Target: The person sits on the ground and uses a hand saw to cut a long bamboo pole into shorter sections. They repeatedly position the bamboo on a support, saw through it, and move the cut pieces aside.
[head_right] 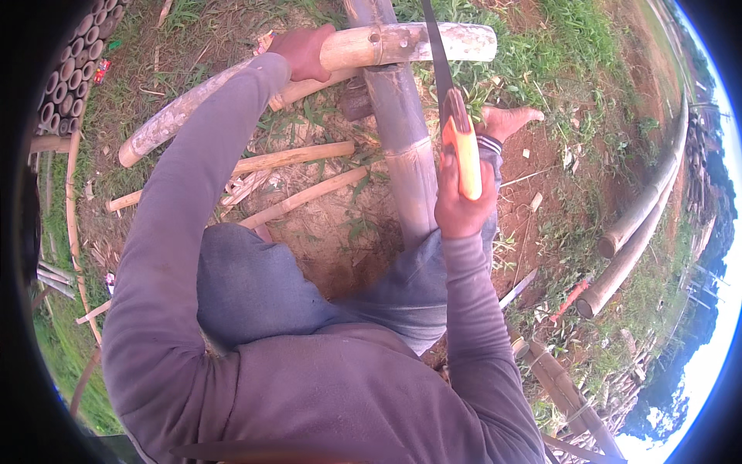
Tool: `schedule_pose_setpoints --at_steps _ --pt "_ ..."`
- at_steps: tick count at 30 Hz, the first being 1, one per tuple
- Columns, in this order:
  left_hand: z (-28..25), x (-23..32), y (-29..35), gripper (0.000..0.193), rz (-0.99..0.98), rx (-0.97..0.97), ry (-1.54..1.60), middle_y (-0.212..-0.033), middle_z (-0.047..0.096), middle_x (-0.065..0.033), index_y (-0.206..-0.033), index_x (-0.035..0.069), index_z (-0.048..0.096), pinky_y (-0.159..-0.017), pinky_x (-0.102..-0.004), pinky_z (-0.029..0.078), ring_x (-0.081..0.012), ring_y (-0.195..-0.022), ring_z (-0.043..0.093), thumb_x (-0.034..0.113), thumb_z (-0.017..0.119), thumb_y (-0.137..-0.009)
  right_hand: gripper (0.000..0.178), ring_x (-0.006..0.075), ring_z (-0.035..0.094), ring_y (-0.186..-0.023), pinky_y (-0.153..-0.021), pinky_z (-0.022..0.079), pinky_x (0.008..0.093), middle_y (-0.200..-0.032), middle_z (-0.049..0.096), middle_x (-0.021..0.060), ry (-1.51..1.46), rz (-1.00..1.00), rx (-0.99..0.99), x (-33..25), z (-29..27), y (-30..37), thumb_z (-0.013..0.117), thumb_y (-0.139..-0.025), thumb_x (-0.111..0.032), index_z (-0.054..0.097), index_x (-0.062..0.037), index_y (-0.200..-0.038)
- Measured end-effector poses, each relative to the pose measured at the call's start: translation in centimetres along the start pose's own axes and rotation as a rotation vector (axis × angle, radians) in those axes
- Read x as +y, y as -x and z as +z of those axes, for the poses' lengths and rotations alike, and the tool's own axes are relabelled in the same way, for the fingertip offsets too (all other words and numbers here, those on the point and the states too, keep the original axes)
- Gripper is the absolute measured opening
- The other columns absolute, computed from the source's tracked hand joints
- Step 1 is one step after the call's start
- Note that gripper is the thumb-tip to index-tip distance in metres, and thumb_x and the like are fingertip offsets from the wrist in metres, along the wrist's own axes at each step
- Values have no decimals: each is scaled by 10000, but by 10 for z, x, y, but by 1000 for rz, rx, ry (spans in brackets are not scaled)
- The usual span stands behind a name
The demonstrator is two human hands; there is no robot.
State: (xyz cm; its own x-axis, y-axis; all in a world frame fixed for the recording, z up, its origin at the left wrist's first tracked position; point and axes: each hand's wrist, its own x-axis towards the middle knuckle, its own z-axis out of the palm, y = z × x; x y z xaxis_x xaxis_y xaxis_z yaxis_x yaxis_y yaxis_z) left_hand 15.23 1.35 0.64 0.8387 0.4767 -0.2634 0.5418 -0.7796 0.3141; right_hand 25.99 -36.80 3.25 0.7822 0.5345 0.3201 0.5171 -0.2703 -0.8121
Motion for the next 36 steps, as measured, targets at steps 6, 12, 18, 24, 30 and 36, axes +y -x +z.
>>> schedule_pose_setpoints --at_steps 6,12,18,24,30,36 --pt "1 -12 -9 895 20 29 9 -1169 758 -192 -1431 127 568 -935 -530 566 -410 -1108 725 401 903 -646 136 52 621 -683 -601 501 222 -831 673 18 -194 42 8 -19 34 -55 736 -1050 -119 683 -10 -1111" --pt "-1 -27 -18 873 61 -19 87 -1154 758 -199 -1392 107 596 -922 -517 569 -405 -1090 728 385 909 -626 273 76 665 -686 -603 519 216 -846 705 41 -79 90 27 -53 -55 76 748 -1039 -154 675 36 -1220" --pt "-4 -27 -36 868 126 -92 172 -1186 754 -199 -1371 81 610 -973 -468 560 -392 -1105 727 379 915 -615 176 75 593 -697 -650 485 234 -788 677 -9 51 -101 -3 -35 44 -90 779 -1025 -162 681 -19 -996" --pt "-17 -38 -34 869 75 -122 182 -1204 751 -198 -1345 57 624 -988 -447 550 -377 -1135 716 375 938 -600 198 99 659 -735 -660 540 259 -827 692 29 -153 162 -6 -43 -25 20 756 -1023 -119 690 29 -1137" --pt "-13 -29 -39 893 106 -271 318 -1240 754 -185 -1400 62 623 -1006 -447 548 -350 -1162 718 337 943 -613 151 59 612 -623 -550 503 235 -768 666 6 -69 79 41 -23 -23 24 732 -1045 -111 691 18 -1110" --pt "-12 -9 -21 984 0 -57 62 -1333 681 -201 -1497 105 520 -1054 -490 546 -389 -1216 684 361 932 -640 221 134 657 -898 -812 546 318 -999 699 73 -165 96 -33 -23 20 -58 749 -1039 -141 661 22 -1160"
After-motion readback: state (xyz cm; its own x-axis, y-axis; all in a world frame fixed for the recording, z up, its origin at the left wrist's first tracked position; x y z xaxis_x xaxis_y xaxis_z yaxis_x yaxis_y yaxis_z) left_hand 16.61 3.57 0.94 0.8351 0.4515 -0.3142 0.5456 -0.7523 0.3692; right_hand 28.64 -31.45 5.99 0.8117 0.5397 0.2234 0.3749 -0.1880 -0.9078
